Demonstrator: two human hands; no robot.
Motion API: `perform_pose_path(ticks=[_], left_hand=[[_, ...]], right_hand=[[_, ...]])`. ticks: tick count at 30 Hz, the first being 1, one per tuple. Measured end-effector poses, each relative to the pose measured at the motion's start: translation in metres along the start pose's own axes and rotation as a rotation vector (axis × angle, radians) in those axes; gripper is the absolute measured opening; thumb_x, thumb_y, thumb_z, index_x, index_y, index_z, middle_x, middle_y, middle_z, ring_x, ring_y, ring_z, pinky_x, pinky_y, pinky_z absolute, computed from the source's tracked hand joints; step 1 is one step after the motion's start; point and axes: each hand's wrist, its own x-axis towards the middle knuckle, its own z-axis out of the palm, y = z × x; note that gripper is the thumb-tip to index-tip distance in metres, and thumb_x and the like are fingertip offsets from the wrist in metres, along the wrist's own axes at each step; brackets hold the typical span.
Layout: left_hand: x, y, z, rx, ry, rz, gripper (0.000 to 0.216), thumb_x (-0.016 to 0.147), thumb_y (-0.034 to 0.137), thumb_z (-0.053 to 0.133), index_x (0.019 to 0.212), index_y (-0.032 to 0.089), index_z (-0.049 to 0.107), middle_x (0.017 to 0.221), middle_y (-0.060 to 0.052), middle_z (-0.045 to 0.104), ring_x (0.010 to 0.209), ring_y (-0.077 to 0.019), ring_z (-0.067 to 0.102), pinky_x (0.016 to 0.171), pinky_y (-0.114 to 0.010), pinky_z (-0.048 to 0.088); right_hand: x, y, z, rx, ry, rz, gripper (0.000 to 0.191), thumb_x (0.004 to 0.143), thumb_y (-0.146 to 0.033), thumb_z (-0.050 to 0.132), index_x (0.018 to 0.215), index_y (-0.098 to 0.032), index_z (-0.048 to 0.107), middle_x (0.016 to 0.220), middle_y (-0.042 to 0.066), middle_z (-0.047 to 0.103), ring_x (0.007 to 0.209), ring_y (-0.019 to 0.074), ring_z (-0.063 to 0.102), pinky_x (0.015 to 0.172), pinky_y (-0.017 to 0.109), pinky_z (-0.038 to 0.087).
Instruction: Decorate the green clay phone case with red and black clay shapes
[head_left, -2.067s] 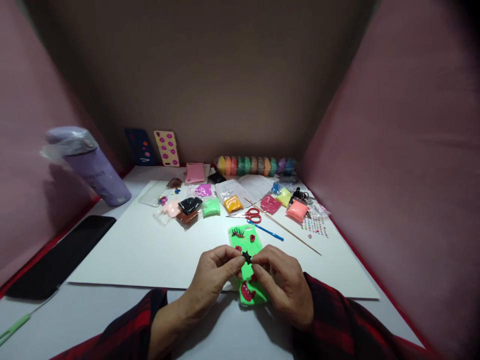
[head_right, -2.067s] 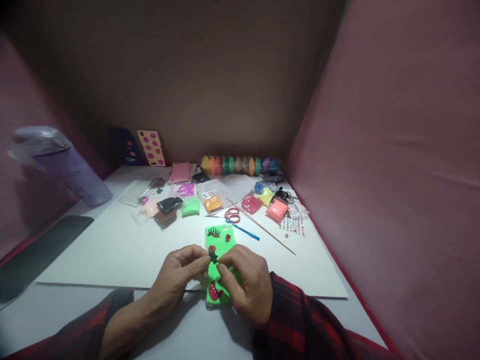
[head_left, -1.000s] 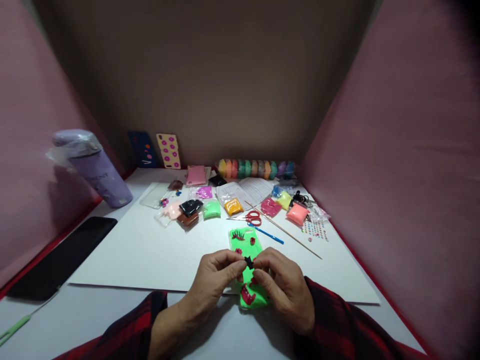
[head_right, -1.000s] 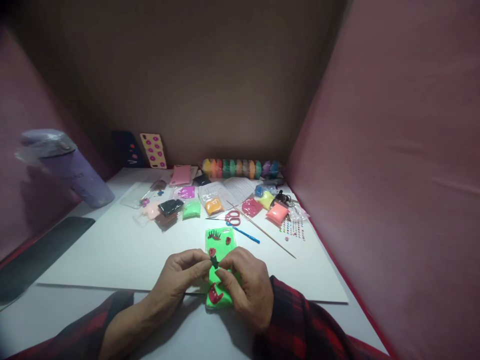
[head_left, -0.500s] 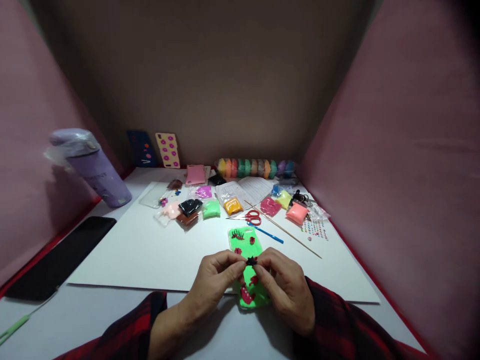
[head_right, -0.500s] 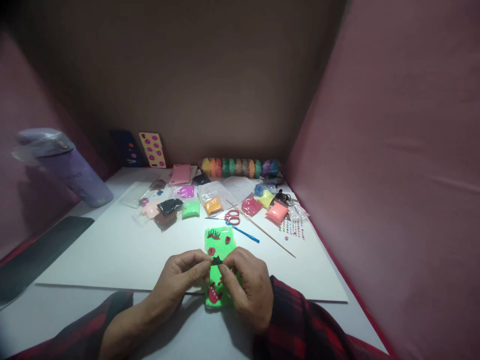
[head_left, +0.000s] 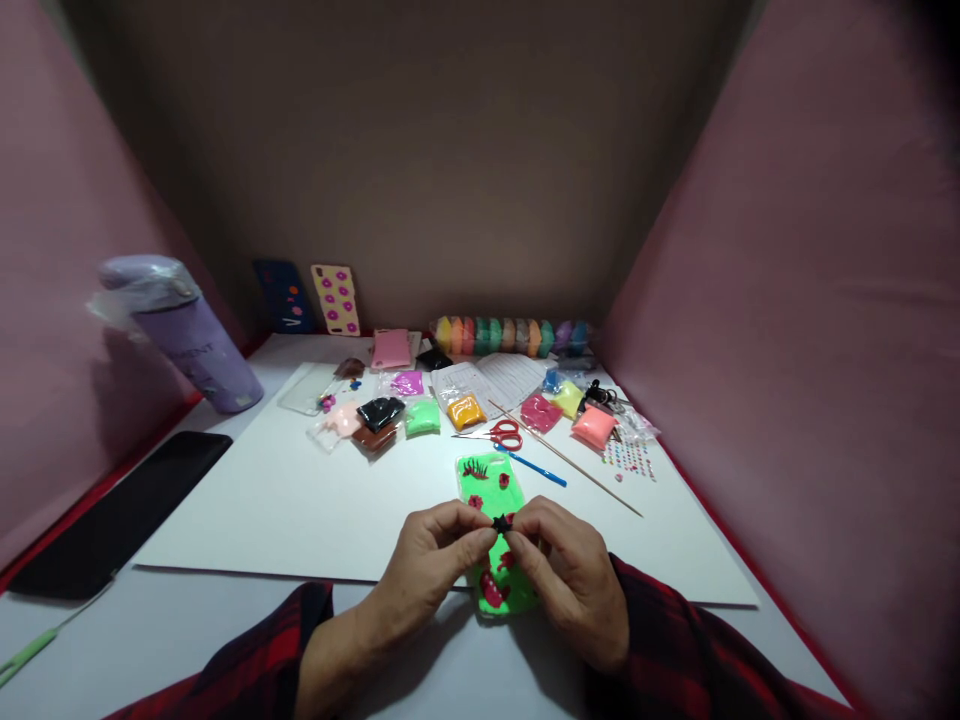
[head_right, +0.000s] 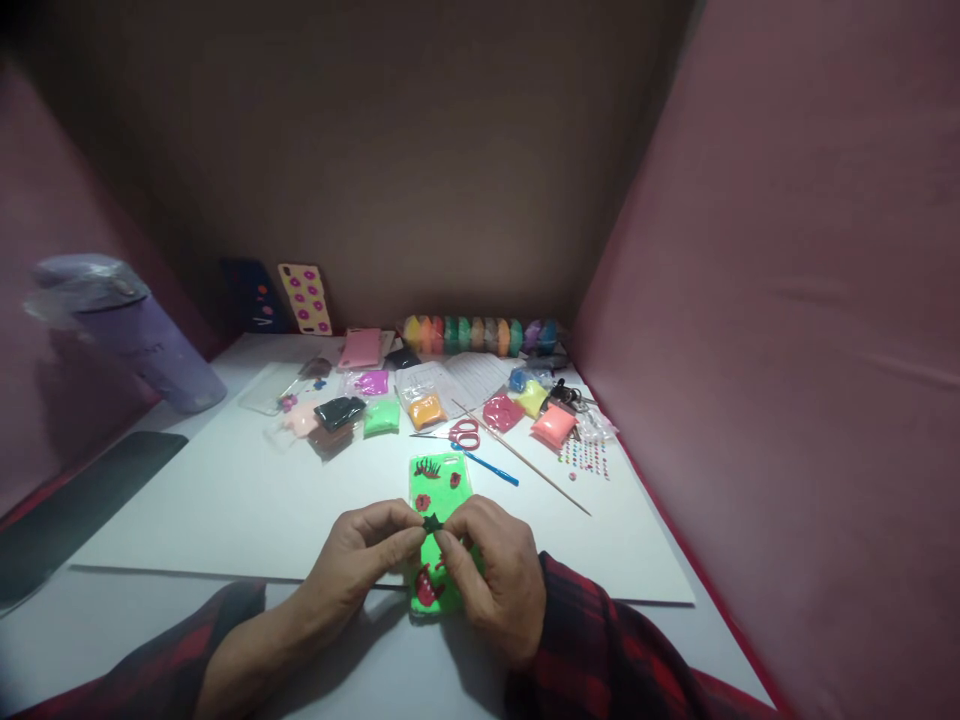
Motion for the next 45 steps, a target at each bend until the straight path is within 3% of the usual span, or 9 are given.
perform_pose_path(ticks=[13, 16, 19, 21, 24, 27, 30, 35, 45], left_hand=[[-0.001, -0.002, 0.001, 0.030, 0.016, 0.007, 0.033, 0.070, 0.042, 0.076, 0.069, 0.012, 0.063, 0.056, 0.000, 0.061, 0.051, -0.0093, 0.053, 0.052, -0.020, 0.041], [0.000, -0.002, -0.001, 0.047, 0.031, 0.025, 0.033, 0.071, 0.042, 0.075, 0.069, 0.012, 0.063, 0.057, 0.001, 0.060, 0.052, -0.0078, 0.050, 0.052, -0.019, 0.038], [0.001, -0.001, -0.001, 0.054, 0.046, 0.026, 0.033, 0.070, 0.043, 0.075, 0.068, 0.013, 0.061, 0.058, 0.001, 0.059, 0.053, -0.0086, 0.049, 0.052, -0.020, 0.037], [0.001, 0.000, -0.001, 0.077, 0.058, 0.034, 0.033, 0.070, 0.043, 0.074, 0.068, 0.013, 0.061, 0.058, 0.000, 0.058, 0.054, -0.0093, 0.049, 0.053, -0.021, 0.037], [0.001, 0.001, -0.002, 0.144, 0.073, 0.072, 0.029, 0.074, 0.041, 0.070, 0.069, 0.014, 0.062, 0.061, 0.000, 0.057, 0.056, -0.0103, 0.048, 0.054, -0.023, 0.037], [0.001, 0.002, -0.004, 0.285, 0.119, 0.155, 0.026, 0.078, 0.039, 0.065, 0.069, 0.014, 0.063, 0.068, -0.002, 0.056, 0.063, -0.0130, 0.050, 0.057, -0.025, 0.038], [0.002, 0.003, -0.007, 0.461, 0.174, 0.247, 0.023, 0.080, 0.036, 0.061, 0.071, 0.015, 0.066, 0.075, -0.004, 0.057, 0.071, -0.0173, 0.053, 0.063, -0.029, 0.041], [0.003, 0.004, -0.012, 0.674, 0.211, 0.348, 0.019, 0.083, 0.031, 0.058, 0.073, 0.019, 0.067, 0.078, -0.005, 0.060, 0.081, -0.0214, 0.054, 0.075, -0.036, 0.041], [0.006, 0.009, -0.015, 0.944, 0.157, 0.300, 0.018, 0.083, 0.022, 0.053, 0.066, 0.020, 0.060, 0.074, -0.002, 0.064, 0.085, -0.0228, 0.051, 0.082, -0.040, 0.035]], right_hand=[[0.001, 0.001, 0.000, -0.066, 0.031, -0.130, 0.015, 0.089, -0.021, 0.052, 0.076, -0.017, 0.059, 0.068, 0.003, 0.058, 0.064, 0.0153, 0.053, 0.058, 0.027, 0.038], [0.011, 0.013, -0.014, -0.185, 0.129, -0.214, 0.009, 0.088, -0.021, 0.056, 0.082, -0.017, 0.061, 0.069, 0.002, 0.062, 0.063, 0.0144, 0.055, 0.058, 0.027, 0.040], [0.025, 0.033, -0.036, -0.508, 0.300, -0.149, 0.013, 0.090, -0.021, 0.053, 0.081, -0.017, 0.060, 0.073, 0.002, 0.064, 0.062, 0.0130, 0.056, 0.062, 0.026, 0.042], [0.033, 0.046, -0.049, -0.883, 0.235, -0.034, 0.013, 0.091, -0.022, 0.050, 0.090, -0.018, 0.062, 0.085, 0.003, 0.067, 0.074, 0.0149, 0.061, 0.066, 0.027, 0.043], [0.037, 0.060, -0.058, -1.039, 0.162, 0.058, 0.011, 0.085, -0.019, 0.056, 0.094, -0.017, 0.064, 0.092, 0.006, 0.067, 0.083, 0.0208, 0.062, 0.062, 0.029, 0.039], [0.036, 0.068, -0.058, -1.112, 0.090, 0.134, 0.010, 0.083, -0.016, 0.057, 0.090, -0.016, 0.064, 0.086, 0.008, 0.066, 0.078, 0.0224, 0.061, 0.054, 0.029, 0.030], [0.034, 0.075, -0.057, -1.150, 0.023, 0.194, 0.012, 0.087, -0.015, 0.052, 0.083, -0.016, 0.063, 0.081, 0.009, 0.065, 0.073, 0.0204, 0.059, 0.051, 0.029, 0.024], [0.034, 0.077, -0.062, -1.128, -0.058, 0.241, 0.014, 0.088, -0.014, 0.050, 0.082, -0.017, 0.062, 0.083, 0.007, 0.066, 0.072, 0.0185, 0.059, 0.052, 0.028, 0.024], [0.035, 0.064, -0.061, -1.005, -0.100, 0.275, 0.009, 0.086, -0.025, 0.054, 0.090, -0.021, 0.060, 0.092, 0.003, 0.068, 0.079, 0.0181, 0.061, 0.056, 0.026, 0.030]])
